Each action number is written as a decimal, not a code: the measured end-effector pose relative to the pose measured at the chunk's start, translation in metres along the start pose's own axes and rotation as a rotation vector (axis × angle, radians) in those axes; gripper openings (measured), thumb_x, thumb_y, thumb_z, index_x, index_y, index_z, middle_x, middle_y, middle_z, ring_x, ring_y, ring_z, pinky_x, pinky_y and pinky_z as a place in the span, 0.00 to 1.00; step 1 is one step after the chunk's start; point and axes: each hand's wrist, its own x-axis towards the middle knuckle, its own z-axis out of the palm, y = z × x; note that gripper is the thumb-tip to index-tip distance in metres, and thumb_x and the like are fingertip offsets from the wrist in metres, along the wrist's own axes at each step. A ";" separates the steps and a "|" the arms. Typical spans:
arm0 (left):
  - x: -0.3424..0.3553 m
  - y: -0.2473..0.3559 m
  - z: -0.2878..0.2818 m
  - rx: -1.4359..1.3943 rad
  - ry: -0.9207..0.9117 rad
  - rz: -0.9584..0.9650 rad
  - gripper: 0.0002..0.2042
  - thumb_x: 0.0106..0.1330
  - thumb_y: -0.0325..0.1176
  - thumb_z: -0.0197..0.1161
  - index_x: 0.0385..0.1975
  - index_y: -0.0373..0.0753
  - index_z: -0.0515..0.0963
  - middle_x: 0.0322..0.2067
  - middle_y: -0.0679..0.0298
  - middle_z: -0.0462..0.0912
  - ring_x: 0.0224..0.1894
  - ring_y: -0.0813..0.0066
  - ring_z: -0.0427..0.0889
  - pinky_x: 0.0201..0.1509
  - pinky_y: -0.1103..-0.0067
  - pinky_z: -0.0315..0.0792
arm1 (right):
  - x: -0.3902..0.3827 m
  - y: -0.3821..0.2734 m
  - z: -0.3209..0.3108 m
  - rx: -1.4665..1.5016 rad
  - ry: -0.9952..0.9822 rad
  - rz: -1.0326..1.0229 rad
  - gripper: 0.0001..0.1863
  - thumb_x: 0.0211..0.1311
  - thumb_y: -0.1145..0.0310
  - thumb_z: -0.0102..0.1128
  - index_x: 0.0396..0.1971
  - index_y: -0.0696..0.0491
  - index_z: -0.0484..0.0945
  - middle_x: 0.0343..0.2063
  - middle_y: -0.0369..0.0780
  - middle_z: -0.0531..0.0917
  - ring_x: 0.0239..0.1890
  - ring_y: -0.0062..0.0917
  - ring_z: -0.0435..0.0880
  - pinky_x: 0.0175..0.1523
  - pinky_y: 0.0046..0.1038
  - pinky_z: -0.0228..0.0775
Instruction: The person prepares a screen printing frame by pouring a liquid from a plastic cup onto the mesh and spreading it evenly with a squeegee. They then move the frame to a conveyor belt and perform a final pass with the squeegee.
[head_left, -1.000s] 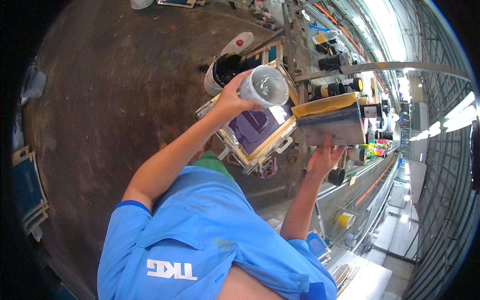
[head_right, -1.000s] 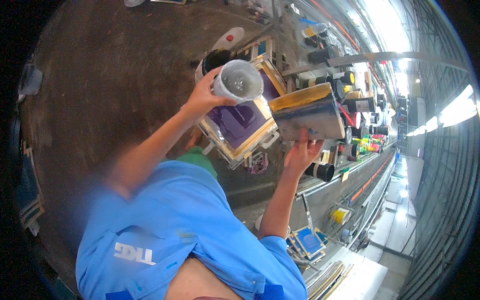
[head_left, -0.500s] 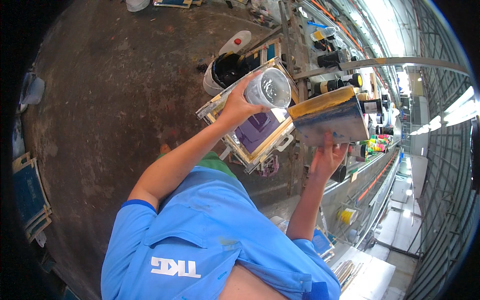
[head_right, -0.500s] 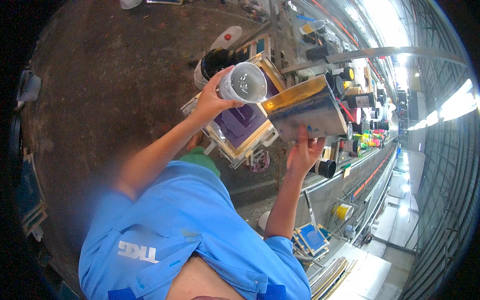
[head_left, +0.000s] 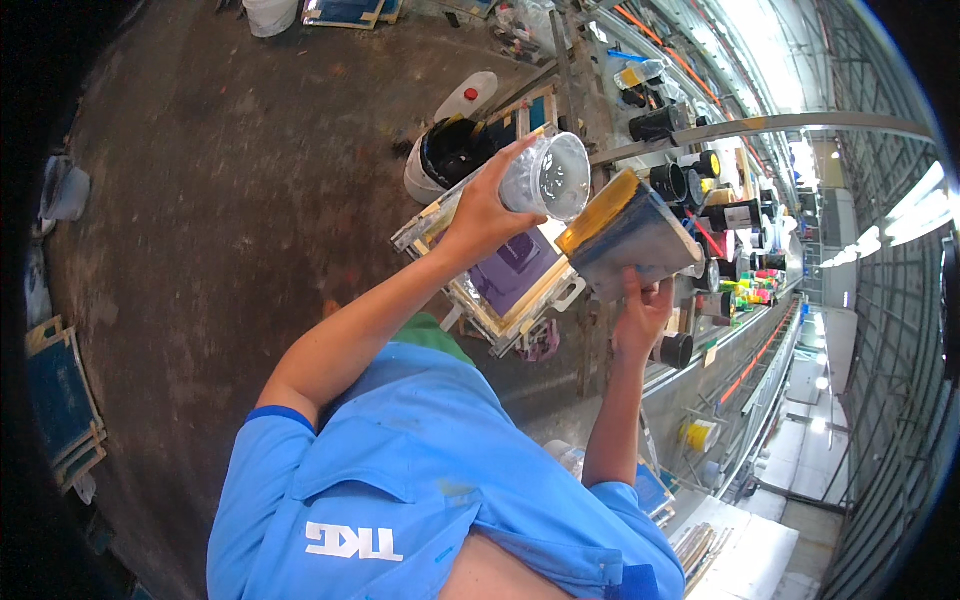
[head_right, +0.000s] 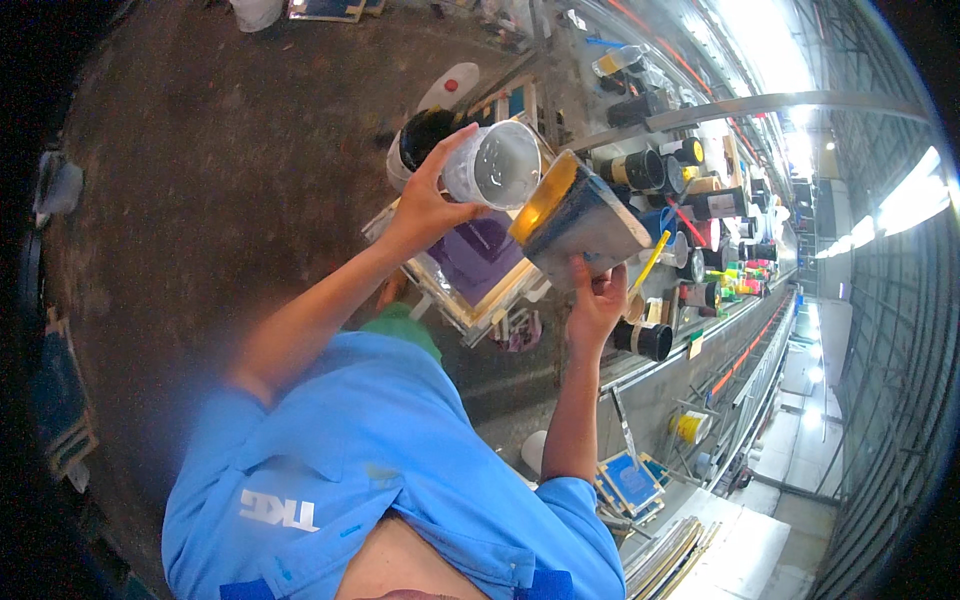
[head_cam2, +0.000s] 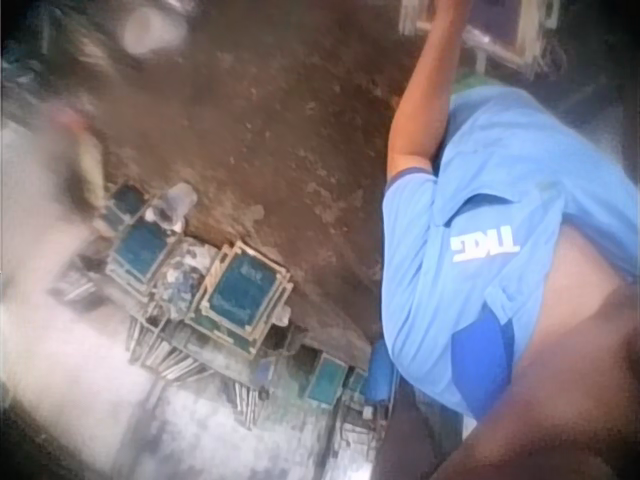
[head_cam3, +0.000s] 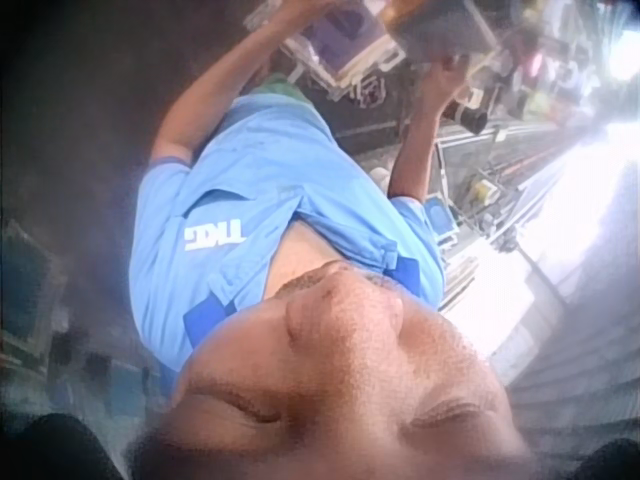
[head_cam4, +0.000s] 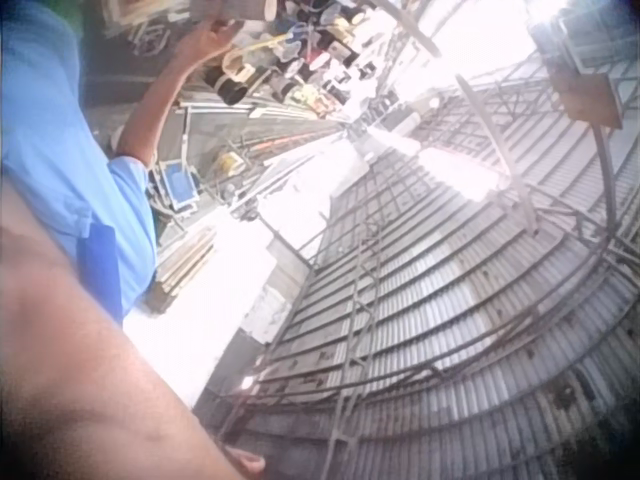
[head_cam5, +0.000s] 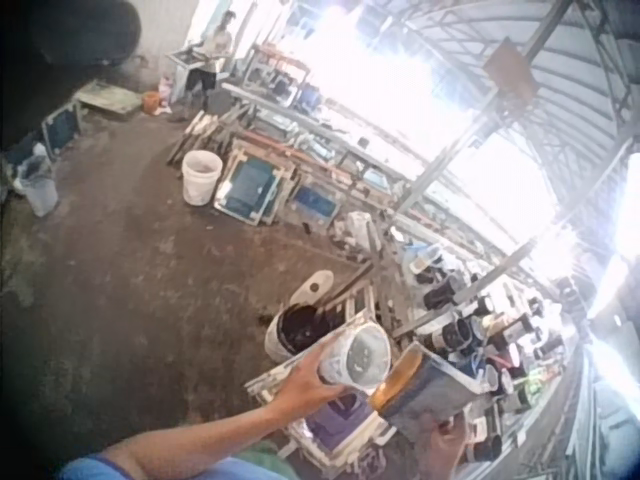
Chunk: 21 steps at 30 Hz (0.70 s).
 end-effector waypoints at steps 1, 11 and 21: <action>0.003 0.003 0.001 0.000 0.012 0.024 0.48 0.43 0.25 0.77 0.69 0.45 0.60 0.64 0.62 0.67 0.64 0.70 0.68 0.68 0.72 0.65 | -0.001 0.002 0.000 -0.017 0.007 0.005 0.24 0.59 0.77 0.67 0.55 0.58 0.71 0.47 0.39 0.81 0.48 0.22 0.77 0.54 0.24 0.68; 0.034 0.035 0.002 0.054 0.066 0.136 0.48 0.43 0.24 0.79 0.69 0.46 0.60 0.65 0.60 0.66 0.64 0.67 0.70 0.66 0.71 0.69 | -0.005 0.010 -0.008 -0.125 -0.064 0.009 0.23 0.59 0.76 0.68 0.54 0.59 0.71 0.45 0.40 0.82 0.46 0.21 0.80 0.54 0.24 0.69; 0.033 0.025 0.000 -0.416 0.058 -0.121 0.46 0.43 0.23 0.79 0.66 0.40 0.61 0.60 0.57 0.71 0.60 0.65 0.73 0.65 0.70 0.70 | 0.006 0.012 0.002 0.119 0.103 -0.045 0.33 0.60 0.79 0.65 0.63 0.56 0.60 0.56 0.43 0.74 0.57 0.26 0.73 0.62 0.29 0.64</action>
